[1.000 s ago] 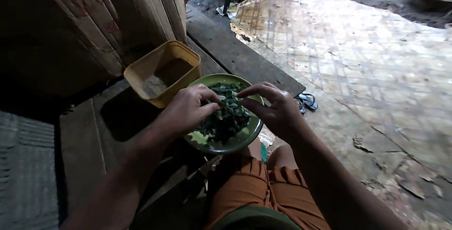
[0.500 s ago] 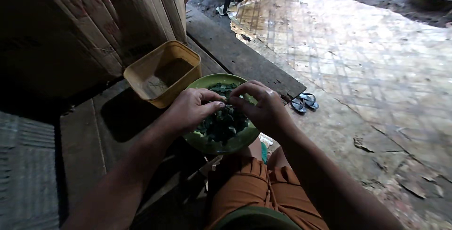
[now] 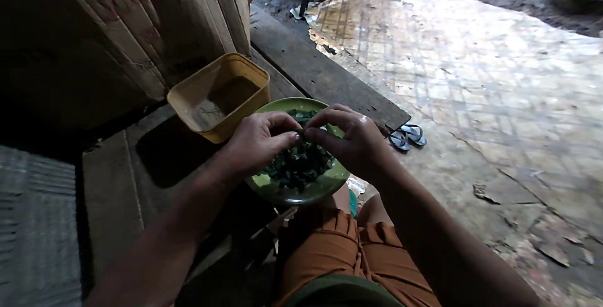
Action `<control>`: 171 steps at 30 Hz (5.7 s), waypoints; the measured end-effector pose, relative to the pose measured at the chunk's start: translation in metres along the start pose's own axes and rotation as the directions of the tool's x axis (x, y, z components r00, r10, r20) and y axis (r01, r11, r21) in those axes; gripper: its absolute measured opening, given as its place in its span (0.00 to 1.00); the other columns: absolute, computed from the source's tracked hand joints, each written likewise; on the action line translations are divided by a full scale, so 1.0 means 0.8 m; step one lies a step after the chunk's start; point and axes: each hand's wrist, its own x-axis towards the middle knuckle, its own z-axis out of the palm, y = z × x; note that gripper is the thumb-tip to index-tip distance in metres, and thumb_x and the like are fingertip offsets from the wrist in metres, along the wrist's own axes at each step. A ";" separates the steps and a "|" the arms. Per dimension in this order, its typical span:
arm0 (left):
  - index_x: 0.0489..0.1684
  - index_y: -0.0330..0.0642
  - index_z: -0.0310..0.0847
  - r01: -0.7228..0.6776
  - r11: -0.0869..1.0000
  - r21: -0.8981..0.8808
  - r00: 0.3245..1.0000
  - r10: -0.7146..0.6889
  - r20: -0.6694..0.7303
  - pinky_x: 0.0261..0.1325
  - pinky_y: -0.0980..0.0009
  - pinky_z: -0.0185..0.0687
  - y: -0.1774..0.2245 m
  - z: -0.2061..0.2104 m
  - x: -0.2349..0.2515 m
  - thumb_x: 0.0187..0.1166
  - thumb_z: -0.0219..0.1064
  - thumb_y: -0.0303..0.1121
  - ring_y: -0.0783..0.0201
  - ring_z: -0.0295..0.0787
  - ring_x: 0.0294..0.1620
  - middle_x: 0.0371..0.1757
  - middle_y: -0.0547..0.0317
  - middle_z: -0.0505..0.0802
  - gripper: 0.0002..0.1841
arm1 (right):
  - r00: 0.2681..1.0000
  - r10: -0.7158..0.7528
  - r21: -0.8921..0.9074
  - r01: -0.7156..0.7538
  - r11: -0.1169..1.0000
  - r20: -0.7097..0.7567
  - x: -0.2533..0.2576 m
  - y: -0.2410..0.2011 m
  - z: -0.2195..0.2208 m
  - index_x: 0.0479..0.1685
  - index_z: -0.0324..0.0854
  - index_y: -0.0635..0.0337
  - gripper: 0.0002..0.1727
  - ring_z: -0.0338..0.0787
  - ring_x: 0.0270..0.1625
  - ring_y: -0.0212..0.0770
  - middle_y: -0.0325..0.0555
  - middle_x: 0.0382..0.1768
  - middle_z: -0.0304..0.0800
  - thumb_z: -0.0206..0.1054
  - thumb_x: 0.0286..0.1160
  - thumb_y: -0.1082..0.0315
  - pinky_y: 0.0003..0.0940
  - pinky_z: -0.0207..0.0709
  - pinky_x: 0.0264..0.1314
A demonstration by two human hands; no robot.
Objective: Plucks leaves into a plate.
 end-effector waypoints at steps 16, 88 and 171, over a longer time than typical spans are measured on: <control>0.48 0.37 0.82 0.099 0.836 -0.539 0.974 -0.192 -0.120 0.46 0.75 0.92 0.011 0.019 0.004 0.79 0.66 0.19 0.72 0.92 0.36 0.37 0.61 0.91 0.06 | 0.994 0.095 0.334 -0.074 0.940 -0.047 -0.001 0.004 0.011 0.49 0.88 0.56 0.07 0.88 0.43 0.23 0.32 0.41 0.91 0.67 0.81 0.66 0.22 0.83 0.49; 0.60 0.40 0.89 -0.071 0.821 0.566 0.992 0.115 -0.042 0.65 0.47 0.83 -0.021 -0.044 0.006 0.86 0.64 0.33 0.49 0.89 0.60 0.59 0.45 0.91 0.13 | 0.996 0.020 -0.249 0.002 0.969 0.084 -0.010 0.029 -0.002 0.61 0.91 0.49 0.15 0.86 0.65 0.51 0.44 0.57 0.92 0.70 0.76 0.64 0.64 0.66 0.71; 0.56 0.39 0.89 -0.007 0.775 0.632 0.990 0.094 -0.105 0.61 0.47 0.84 -0.019 -0.063 0.004 0.87 0.63 0.35 0.50 0.89 0.56 0.56 0.45 0.90 0.13 | 0.960 0.038 -0.422 0.085 0.902 0.276 0.014 0.018 0.023 0.61 0.90 0.45 0.18 0.89 0.63 0.52 0.43 0.60 0.91 0.71 0.73 0.71 0.55 0.85 0.56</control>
